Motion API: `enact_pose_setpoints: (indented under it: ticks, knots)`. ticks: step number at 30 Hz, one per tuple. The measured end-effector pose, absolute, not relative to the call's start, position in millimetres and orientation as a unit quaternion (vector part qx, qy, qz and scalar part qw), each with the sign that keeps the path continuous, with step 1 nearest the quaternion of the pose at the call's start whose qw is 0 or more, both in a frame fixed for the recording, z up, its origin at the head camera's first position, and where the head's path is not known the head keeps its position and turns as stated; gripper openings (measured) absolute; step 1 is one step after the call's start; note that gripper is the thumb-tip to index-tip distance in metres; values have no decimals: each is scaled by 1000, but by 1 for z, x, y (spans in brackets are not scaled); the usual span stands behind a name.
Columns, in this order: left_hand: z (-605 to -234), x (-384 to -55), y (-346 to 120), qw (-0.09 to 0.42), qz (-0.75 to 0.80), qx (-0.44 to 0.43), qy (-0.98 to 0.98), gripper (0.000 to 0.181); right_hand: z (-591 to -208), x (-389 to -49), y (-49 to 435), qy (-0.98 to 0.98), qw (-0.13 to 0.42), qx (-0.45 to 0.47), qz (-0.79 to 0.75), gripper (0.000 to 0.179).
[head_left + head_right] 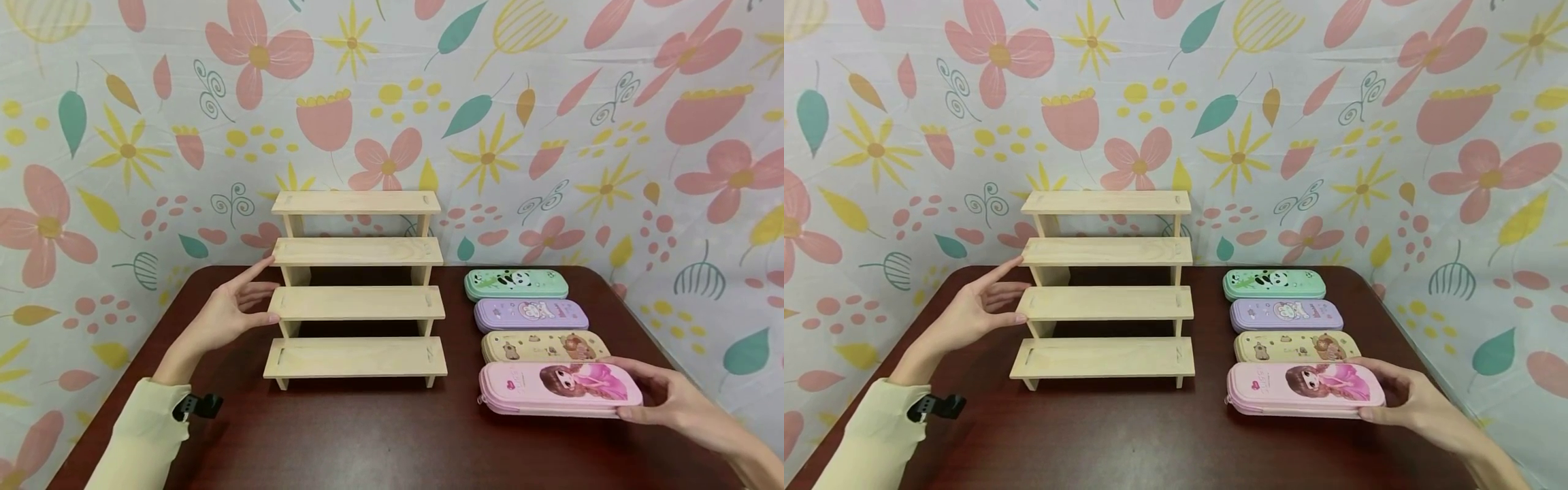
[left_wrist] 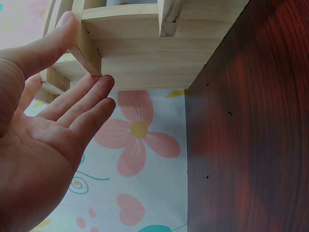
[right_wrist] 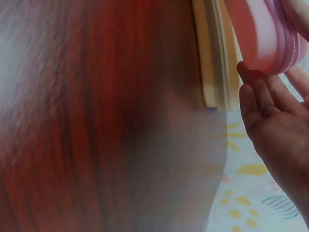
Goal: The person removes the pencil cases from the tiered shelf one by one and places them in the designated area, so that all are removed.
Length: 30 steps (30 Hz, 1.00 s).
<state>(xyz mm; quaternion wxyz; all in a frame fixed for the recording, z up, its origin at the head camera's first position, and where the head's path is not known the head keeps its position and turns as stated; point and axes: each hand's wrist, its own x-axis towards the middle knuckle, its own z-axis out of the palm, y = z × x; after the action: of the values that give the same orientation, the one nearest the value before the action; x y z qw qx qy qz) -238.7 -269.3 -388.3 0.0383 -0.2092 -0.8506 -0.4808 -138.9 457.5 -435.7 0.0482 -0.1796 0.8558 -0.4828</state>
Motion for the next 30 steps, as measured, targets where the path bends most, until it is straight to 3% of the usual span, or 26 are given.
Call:
enact_pose_setpoints:
  ticks: [17, 30]
  knots:
    - [-388, -240, -269, 42, -479, -211, -851, 100, -452, -143, 480, 875, 68, -170, -449, 64]
    - [-389, -239, -270, 43, -476, -210, -853, 101, -458, -145, 482, 898, 20, -185, -399, 68]
